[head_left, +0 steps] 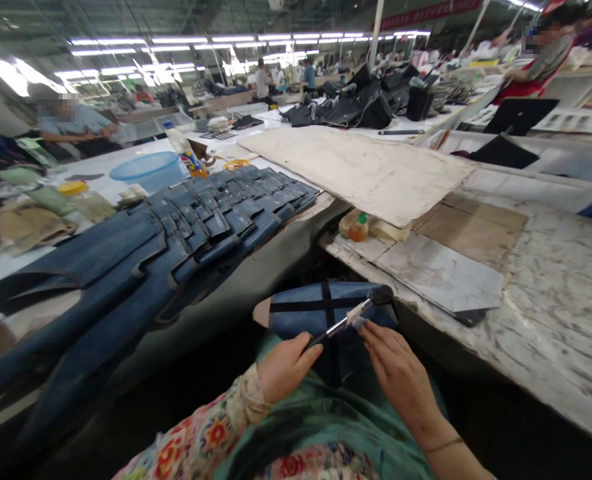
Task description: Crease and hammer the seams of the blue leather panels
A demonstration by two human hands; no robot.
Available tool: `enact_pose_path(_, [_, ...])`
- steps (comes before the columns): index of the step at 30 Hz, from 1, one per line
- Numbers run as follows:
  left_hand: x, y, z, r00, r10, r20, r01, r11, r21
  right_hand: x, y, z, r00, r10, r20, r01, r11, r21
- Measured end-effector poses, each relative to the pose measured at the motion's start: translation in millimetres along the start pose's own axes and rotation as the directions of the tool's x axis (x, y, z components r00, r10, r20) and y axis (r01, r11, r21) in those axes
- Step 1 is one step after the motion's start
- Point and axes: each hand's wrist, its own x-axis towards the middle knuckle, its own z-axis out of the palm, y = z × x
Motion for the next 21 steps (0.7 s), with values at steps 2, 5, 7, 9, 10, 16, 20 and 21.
enact_pose_path(2, [-17,-11,-3.6,0.999,0.01,-0.043,-0.013,0.997,-0.071,-1,2,0,1.0,-0.011,0.005,0.011,1.0,0.003])
enact_pose_path(5, [-51,-33,-9.6,0.992,-0.057,-0.114,0.034,0.98,-0.195,-1,2,2,1.0,-0.008,0.001,0.008,1.0,0.011])
enact_pose_path(7, [-71,-49,-12.2,0.974,-0.182,-0.132,0.151,0.965,-0.213,0,2,4,1.0,-0.009,-0.01,0.009,1.0,0.021])
enact_pose_path(9, [-87,-61,-14.1,0.946,-0.294,-0.133,0.265,0.943,-0.198,0,1,5,1.0,-0.02,-0.021,0.02,0.999,0.029])
enact_pose_path(10, [-93,-66,-15.1,0.936,-0.326,-0.134,0.297,0.934,-0.196,1,1,6,0.999,-0.026,-0.024,0.026,0.999,0.029])
enact_pose_path(16, [-109,-79,-23.4,0.908,-0.344,-0.239,0.29,0.928,-0.234,3,5,4,0.999,-0.022,-0.027,0.022,1.0,0.017])
enact_pose_path(20, [-110,-83,-28.0,0.905,-0.366,-0.217,0.309,0.916,-0.256,3,4,2,0.999,-0.009,-0.035,0.01,1.0,0.025])
enact_pose_path(21, [-110,-82,-28.7,0.901,-0.369,-0.226,0.305,0.912,-0.276,3,3,2,0.999,-0.011,-0.033,0.012,0.999,0.03])
